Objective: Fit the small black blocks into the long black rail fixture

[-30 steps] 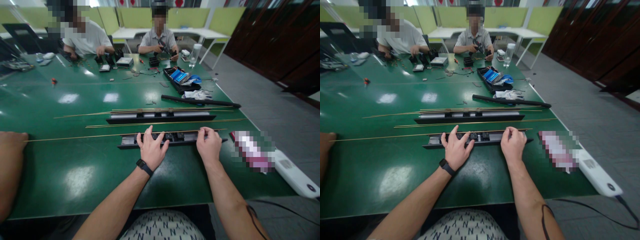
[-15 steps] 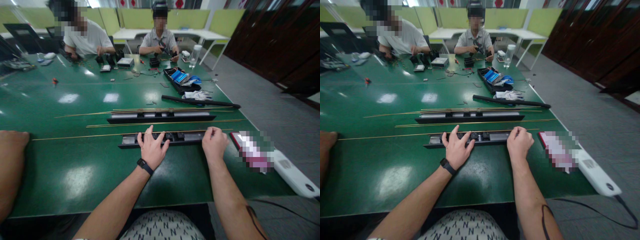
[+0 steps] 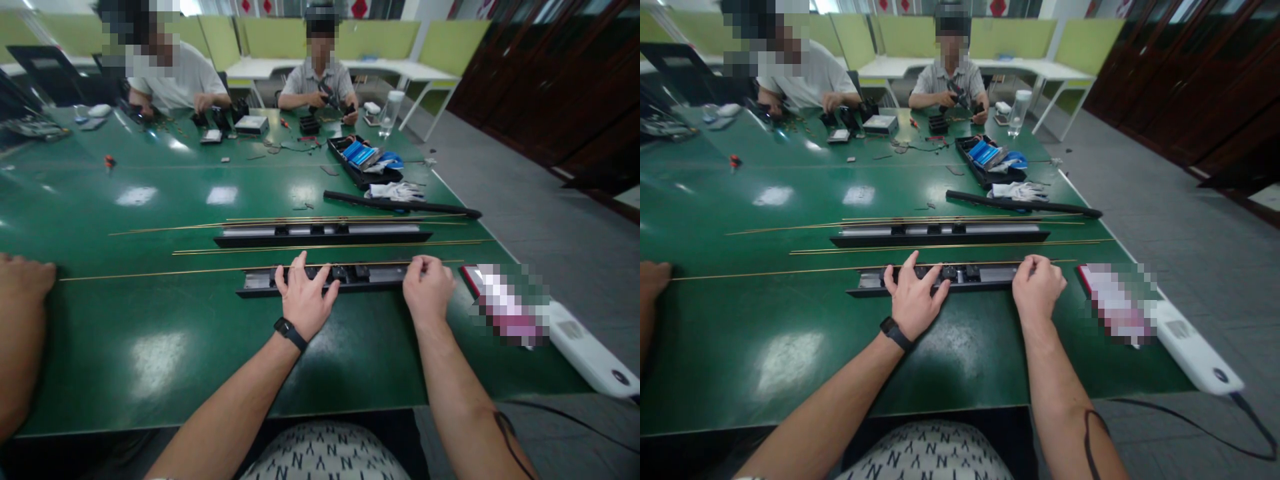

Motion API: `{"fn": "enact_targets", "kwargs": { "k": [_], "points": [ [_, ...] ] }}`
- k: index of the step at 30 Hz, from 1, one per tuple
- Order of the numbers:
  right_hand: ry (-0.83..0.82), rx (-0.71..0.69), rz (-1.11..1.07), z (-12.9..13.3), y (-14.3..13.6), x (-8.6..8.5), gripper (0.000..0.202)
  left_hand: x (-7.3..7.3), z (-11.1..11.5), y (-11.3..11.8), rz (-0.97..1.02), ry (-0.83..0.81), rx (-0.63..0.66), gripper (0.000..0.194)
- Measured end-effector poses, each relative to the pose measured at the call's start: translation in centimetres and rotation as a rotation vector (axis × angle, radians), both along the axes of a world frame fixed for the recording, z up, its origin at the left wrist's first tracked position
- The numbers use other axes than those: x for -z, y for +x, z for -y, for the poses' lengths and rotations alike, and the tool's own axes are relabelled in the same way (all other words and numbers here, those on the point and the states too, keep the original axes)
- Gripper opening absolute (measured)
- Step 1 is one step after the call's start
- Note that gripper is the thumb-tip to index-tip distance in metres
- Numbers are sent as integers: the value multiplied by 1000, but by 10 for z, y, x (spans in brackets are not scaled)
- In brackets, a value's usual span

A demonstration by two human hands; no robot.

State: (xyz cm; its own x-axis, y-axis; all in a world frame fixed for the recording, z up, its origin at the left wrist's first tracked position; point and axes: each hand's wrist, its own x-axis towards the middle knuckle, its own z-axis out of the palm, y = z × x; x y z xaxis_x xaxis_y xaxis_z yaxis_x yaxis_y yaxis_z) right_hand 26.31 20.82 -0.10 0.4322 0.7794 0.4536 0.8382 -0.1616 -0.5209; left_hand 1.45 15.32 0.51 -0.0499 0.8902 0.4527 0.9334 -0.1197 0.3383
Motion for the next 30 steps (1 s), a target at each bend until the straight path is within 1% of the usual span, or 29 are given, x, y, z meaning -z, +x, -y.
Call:
{"fn": "enact_targets", "kwargs": {
  "k": [6,17,23,30],
  "points": [
    [45,-160,22,4,-13,2,32,0,0,0,-12,0,-3,36],
    [126,-359,45,9,-27,5,26,2,-1,0,-22,9,-2,37],
    [115,-370,56,9,-26,4,26,1,-1,0,-29,0,-7,36],
    [82,-307,65,8,-23,3,29,0,-1,1,-28,1,-5,36]
  ]
}}
